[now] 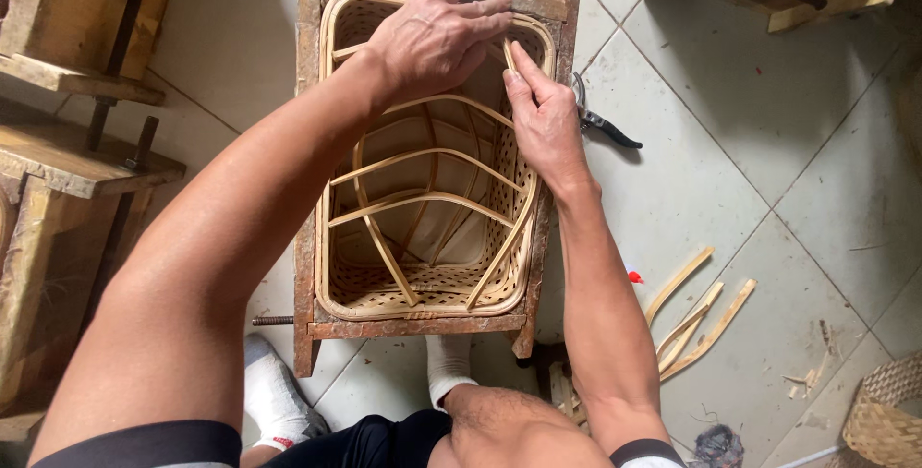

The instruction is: The person sits on the floor and assembles a woven bamboo basket in a wooden frame jig. They apply glue from a squeeze bottle along the basket rim, trim bamboo strips with pliers, press curved strips into the weave, and reposition the basket in the frame.

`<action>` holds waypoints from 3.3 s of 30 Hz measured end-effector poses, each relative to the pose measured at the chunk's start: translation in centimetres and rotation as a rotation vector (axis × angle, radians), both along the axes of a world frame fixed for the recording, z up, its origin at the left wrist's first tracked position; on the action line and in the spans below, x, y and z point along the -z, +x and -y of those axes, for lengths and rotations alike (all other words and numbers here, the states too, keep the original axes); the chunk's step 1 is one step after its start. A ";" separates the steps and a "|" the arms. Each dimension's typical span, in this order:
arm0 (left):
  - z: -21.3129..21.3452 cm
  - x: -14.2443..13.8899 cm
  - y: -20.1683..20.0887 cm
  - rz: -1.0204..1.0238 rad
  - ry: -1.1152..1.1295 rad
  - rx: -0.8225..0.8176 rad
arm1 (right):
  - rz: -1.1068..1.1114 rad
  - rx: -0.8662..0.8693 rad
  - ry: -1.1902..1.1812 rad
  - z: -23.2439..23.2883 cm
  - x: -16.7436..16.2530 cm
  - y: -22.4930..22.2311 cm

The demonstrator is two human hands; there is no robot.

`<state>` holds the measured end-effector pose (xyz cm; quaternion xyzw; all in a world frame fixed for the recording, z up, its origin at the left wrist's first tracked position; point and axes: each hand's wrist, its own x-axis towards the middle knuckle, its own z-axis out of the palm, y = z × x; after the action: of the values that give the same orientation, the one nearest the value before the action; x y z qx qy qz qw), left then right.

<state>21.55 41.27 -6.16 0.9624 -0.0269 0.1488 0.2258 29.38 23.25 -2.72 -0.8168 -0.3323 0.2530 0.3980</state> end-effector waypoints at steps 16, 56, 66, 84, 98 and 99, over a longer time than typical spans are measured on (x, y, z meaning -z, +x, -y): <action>-6.1 -0.7 -6.6 0.165 -0.334 -0.436 | 0.281 0.012 -0.144 1.0 -2.6 1.6; 8.6 0.1 -29.3 -0.480 -1.181 -0.766 | 0.088 0.249 -0.536 20.6 0.0 -15.8; 8.2 0.9 -29.2 -0.292 -0.898 -0.729 | 0.065 0.232 -0.448 16.5 -0.3 -14.0; 0.0 1.2 -53.8 0.295 -0.080 -1.559 | 0.056 0.115 -0.720 17.8 9.7 -11.6; -1.8 3.4 -58.1 0.546 -0.894 -1.713 | 0.764 -0.352 -0.214 4.2 -15.3 -10.9; -1.7 3.6 -58.3 0.580 -0.955 -1.666 | 0.812 -0.453 -0.145 1.7 -16.0 -11.3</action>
<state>-36.79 43.00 -9.76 0.4094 0.6640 0.4836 0.3971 18.08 21.54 13.28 -0.7824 -0.6123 0.0162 0.1125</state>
